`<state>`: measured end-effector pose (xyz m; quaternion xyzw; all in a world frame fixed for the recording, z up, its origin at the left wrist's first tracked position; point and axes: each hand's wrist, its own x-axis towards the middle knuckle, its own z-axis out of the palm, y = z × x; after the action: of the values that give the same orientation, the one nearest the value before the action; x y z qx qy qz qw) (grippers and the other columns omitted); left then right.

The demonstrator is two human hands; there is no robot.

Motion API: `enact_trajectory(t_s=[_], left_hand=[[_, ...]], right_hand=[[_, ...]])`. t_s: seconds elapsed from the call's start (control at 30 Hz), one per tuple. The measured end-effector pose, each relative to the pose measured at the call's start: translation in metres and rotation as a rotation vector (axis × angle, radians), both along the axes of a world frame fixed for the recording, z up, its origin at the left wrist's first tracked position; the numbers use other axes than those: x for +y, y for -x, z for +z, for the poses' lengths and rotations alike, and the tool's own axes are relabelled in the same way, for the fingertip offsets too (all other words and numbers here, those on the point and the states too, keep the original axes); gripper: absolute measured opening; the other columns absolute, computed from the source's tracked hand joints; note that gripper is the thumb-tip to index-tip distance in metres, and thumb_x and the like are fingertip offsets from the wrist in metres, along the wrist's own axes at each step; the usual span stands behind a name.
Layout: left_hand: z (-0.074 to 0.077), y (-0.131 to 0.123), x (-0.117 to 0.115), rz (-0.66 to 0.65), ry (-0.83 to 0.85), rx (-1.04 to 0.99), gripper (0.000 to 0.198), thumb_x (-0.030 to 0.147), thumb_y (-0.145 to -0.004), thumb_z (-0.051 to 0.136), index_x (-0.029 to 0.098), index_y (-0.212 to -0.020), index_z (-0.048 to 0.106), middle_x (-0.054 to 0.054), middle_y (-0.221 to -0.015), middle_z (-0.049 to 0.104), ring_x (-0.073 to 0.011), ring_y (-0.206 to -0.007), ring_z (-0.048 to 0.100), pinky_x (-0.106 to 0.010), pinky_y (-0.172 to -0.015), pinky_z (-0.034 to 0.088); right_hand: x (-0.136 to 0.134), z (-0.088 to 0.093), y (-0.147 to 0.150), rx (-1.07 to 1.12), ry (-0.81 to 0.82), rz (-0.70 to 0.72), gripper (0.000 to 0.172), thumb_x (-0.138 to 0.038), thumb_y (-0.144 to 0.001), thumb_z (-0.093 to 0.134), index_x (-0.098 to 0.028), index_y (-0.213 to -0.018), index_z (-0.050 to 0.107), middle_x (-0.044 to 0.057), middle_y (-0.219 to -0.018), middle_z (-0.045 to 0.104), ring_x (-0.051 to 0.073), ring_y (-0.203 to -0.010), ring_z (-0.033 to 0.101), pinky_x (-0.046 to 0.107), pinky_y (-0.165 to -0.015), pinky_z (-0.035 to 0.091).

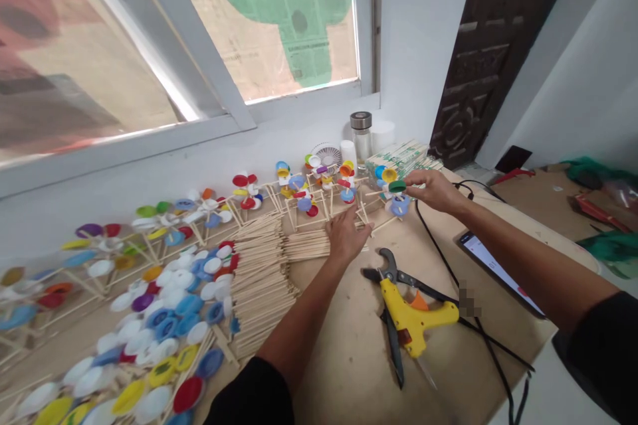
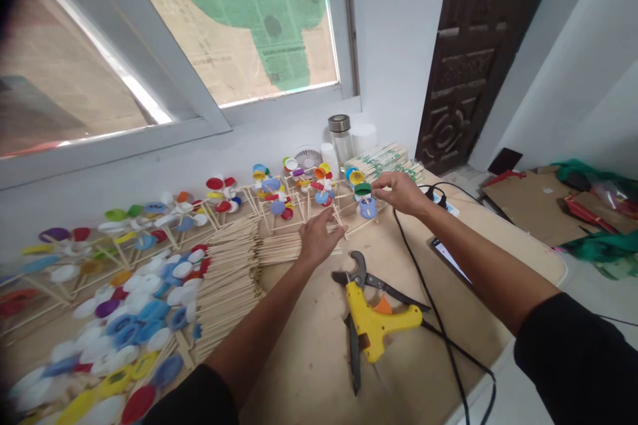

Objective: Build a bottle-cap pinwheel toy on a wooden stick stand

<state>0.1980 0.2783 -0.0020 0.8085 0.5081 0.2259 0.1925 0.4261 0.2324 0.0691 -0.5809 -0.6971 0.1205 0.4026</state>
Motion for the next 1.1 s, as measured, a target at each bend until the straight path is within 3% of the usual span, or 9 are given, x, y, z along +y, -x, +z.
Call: enact_trajectory(t_s=[0.5, 0.77, 1.1], left_hand=[[-0.007, 0.003, 0.003, -0.001, -0.031, -0.198, 0.051, 0.03, -0.07, 0.073, 0.021, -0.119, 0.061, -0.007, -0.098, 0.073, -0.0303, -0.105, 0.062, -0.05, -0.096, 0.04], [-0.001, 0.001, 0.009, -0.002, -0.133, -0.426, 0.034, 0.018, -0.078, 0.06, 0.02, -0.113, 0.063, -0.004, -0.095, 0.072, -0.02, -0.094, 0.066, -0.036, -0.089, 0.05], [-0.002, -0.003, 0.012, -0.048, -0.145, -0.52, 0.032, 0.013, -0.077, 0.059, 0.023, -0.106, 0.067, -0.002, -0.088, 0.073, -0.0178, -0.086, 0.068, -0.035, -0.085, 0.052]], right_hand=[[0.023, -0.015, -0.006, -0.137, -0.056, 0.073, 0.01, -0.022, -0.074, 0.067, -0.024, -0.075, 0.077, 0.003, -0.079, 0.074, 0.019, -0.076, 0.066, 0.029, -0.072, 0.048], [0.024, -0.015, -0.007, -0.178, -0.077, 0.066, 0.012, -0.019, -0.074, 0.067, -0.024, -0.075, 0.078, 0.003, -0.077, 0.074, 0.018, -0.072, 0.065, 0.028, -0.069, 0.048], [0.033, -0.022, -0.01, -0.195, -0.085, 0.054, 0.014, -0.017, -0.072, 0.067, -0.026, -0.074, 0.078, 0.002, -0.075, 0.073, 0.017, -0.07, 0.065, 0.026, -0.067, 0.047]])
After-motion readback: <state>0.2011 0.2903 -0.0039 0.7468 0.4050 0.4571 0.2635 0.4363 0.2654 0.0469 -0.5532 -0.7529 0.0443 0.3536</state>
